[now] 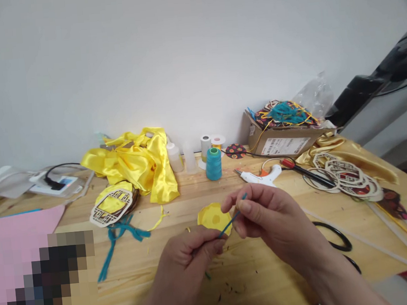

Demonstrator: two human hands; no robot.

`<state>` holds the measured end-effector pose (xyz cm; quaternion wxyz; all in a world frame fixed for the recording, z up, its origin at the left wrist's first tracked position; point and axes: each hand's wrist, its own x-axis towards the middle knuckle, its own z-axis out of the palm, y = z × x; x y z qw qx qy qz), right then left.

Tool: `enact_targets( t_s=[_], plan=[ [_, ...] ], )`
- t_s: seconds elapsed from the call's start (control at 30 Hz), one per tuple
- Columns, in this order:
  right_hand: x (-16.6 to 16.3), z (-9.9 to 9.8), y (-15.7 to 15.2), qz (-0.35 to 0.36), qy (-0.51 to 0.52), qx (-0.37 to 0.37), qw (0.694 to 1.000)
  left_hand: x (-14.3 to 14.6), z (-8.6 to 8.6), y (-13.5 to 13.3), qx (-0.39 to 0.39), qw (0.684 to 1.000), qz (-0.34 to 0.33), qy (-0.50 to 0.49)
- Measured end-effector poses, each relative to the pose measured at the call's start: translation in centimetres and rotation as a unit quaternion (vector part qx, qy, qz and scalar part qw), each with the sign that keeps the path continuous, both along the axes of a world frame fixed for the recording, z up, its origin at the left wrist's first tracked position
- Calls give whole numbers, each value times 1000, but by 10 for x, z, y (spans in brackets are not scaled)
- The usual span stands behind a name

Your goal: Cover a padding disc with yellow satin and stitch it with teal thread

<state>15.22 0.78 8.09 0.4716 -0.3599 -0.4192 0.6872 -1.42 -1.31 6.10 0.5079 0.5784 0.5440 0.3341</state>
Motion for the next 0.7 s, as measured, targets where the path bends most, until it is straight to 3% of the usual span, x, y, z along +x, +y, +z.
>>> enact_targets(
  t_s=[0.17, 0.33, 0.4, 0.47, 0.5, 0.57, 0.63, 0.7],
  plan=[
    [1, 20, 6, -13, 11, 56, 998, -7, -7, 11, 82, 996, 15, 45],
    [-2, 26, 15, -63, -58, 125, 988, -22, 3, 6, 217, 937, 242, 130],
    [-5, 25, 16, -79, -94, 146, 982, -23, 12, -2, 145, 958, 234, 80],
    [-8, 23, 12, -82, -121, 155, 977, -20, 17, -9, -63, 992, 96, -59],
    [-10, 21, 8, -77, -137, 156, 975, -16, 18, -12, -168, 973, 67, -141],
    [-11, 17, -2, -61, -199, 165, 964, -8, 15, -15, -331, 901, 33, -279],
    [-10, 11, -15, -27, -278, 202, 939, 0, 9, -15, -376, 849, 28, -370],
    [-8, 3, -27, 29, -330, 260, 907, 3, 3, -13, -371, 830, 25, -416]
  ],
)
